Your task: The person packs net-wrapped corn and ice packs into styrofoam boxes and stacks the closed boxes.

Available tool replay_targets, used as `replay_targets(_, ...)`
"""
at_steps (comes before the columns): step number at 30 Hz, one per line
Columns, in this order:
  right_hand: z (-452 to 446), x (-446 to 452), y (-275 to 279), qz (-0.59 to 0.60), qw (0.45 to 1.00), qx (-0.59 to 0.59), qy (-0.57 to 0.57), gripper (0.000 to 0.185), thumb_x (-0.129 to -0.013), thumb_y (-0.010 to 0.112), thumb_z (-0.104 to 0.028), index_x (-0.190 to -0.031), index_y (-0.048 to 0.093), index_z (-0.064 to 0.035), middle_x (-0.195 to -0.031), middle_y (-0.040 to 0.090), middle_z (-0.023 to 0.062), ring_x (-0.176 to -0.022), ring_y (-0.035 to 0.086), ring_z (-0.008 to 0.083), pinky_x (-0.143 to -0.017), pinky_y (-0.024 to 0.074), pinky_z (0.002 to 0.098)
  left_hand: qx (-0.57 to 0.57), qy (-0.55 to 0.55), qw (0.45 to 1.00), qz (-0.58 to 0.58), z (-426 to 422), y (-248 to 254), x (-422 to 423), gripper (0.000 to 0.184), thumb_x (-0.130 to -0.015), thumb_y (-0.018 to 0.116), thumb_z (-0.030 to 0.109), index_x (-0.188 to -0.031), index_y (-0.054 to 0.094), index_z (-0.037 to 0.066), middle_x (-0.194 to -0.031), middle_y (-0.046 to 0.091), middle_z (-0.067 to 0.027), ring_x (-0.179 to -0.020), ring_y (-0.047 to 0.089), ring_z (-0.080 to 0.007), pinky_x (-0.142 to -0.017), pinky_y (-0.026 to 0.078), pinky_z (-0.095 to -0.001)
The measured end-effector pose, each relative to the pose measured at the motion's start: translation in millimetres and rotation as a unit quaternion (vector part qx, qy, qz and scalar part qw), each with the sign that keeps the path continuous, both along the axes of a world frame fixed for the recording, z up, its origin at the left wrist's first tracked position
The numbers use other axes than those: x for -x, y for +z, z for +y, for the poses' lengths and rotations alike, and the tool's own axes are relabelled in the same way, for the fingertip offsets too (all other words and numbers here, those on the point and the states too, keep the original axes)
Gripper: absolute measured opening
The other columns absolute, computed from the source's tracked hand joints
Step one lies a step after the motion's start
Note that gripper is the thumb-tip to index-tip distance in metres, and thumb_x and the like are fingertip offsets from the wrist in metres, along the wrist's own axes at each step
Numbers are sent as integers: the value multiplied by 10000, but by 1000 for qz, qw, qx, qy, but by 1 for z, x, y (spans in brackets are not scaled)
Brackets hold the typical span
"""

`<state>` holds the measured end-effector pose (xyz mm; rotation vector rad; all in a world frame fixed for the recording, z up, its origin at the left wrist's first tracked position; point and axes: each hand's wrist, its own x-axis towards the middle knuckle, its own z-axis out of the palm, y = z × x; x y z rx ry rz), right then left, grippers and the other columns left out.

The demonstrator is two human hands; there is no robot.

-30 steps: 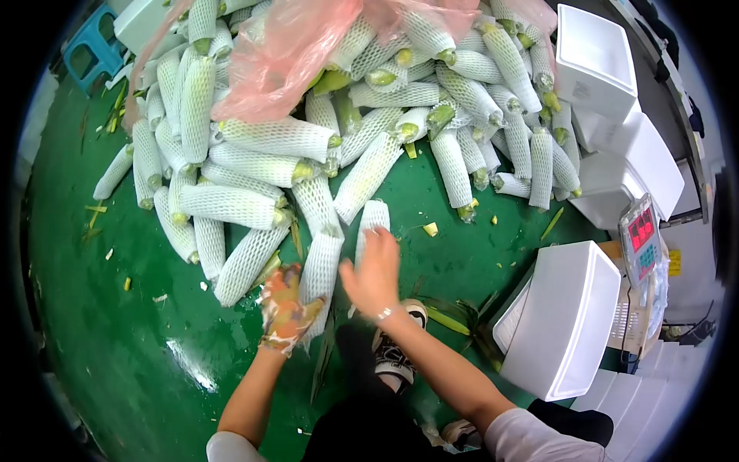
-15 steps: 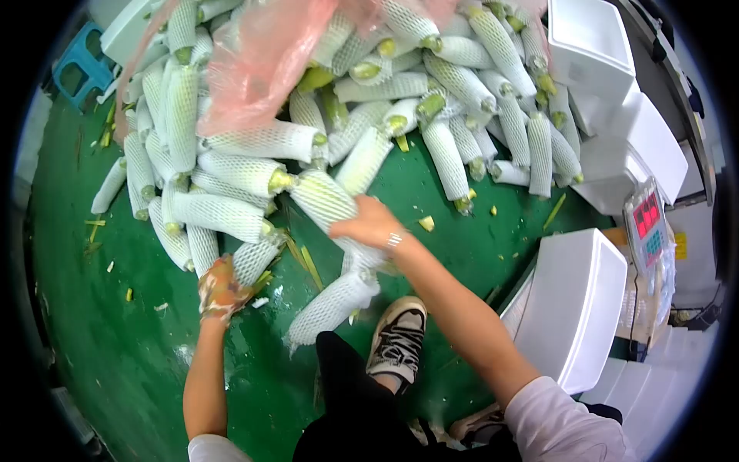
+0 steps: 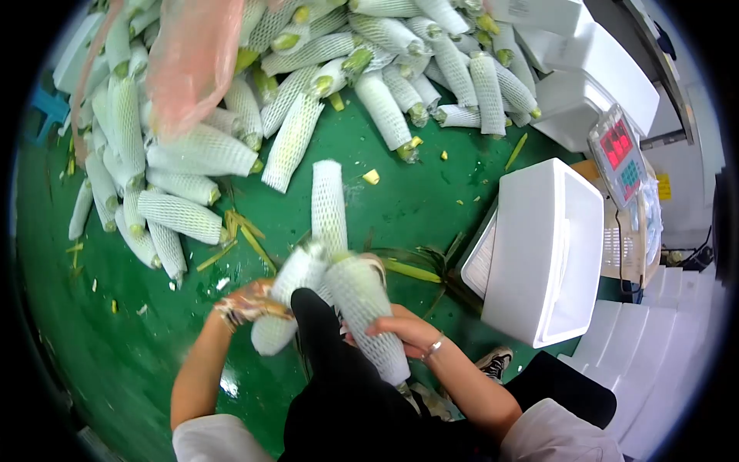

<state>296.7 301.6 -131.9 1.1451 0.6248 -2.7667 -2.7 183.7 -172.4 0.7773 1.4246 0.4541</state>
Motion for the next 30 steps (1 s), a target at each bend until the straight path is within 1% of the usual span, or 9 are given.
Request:
replay_targets(4,32,29,-14,-27,996,59,65,488,-741,620,-108,-1174,455,42,-905,569,142,-908,608,269,-713,542,452,41,-190,972,132,1,-2,-8,510,-805,657,325,-1163,547,-21,-1076,623,-162,-948,604,-255,-865,477,-343)
replay_targets(6,35,34,-32,6,998,17,66,505,-739,607,-98,-1204,450,20,-985,581,124,-930,592,231,-766,520,383,102,241,943,-205,-53,-25,13,468,-800,675,233,-1163,535,-26,-1065,622,-175,-897,638,-253,-836,515,-347)
replay_targets(10,28,25,-28,104,994,-32,-2,597,-748,604,-72,-1298,386,7,-1174,546,86,-1011,558,174,-852,474,317,-40,201,966,160,-120,32,38,498,-820,571,-11,-1290,409,-22,-1064,615,-197,-896,640,-287,-853,530,-397)
replay_targets(11,31,25,-27,102,994,-33,6,596,-761,611,-78,-1305,383,4,-1178,546,88,-1015,559,170,-853,473,315,-151,415,896,43,-139,23,35,581,-805,571,-33,-1336,336,-20,-1124,590,-199,-957,619,-307,-857,528,-396)
replay_targets(16,33,42,-29,-50,989,-30,133,374,-831,606,-112,-1170,501,8,-1043,604,94,-868,613,166,-724,532,335,-147,336,905,-217,-91,34,2,627,-793,662,183,-1295,372,-55,-1100,607,-185,-970,609,-300,-869,501,-440)
replay_targets(21,28,66,-74,64,994,-8,90,448,-825,623,-182,-1213,482,-9,-1109,590,93,-933,593,188,-812,499,358,-31,242,968,-60,-61,-25,-40,258,-747,623,144,-953,599,-11,-938,659,-113,-841,600,-216,-802,481,-363)
replay_targets(24,18,69,-78,161,978,-131,11,664,-812,652,-227,-1365,349,-17,-1329,464,71,-1187,457,169,-1007,359,289,-140,208,959,131,-118,-139,-34,529,-649,621,56,-1157,515,-42,-985,643,-134,-967,593,-269,-904,463,-412)
replay_targets(26,37,61,-22,198,961,-195,5,726,-816,637,-169,-1413,255,-12,-1372,413,80,-1222,399,148,-1014,339,286,-97,486,812,-307,-7,15,-72,626,-607,591,30,-1213,457,-53,-1108,586,-185,-1025,573,-304,-946,442,-437)
replay_targets(30,67,25,-17,109,917,-368,-110,642,-738,666,-112,-1291,358,-8,-1191,519,120,-1091,503,191,-933,430,328,-128,302,918,-221,48,4,-62,304,-715,609,133,-981,551,-2,-945,621,-160,-1004,582,-316,-888,469,-454)
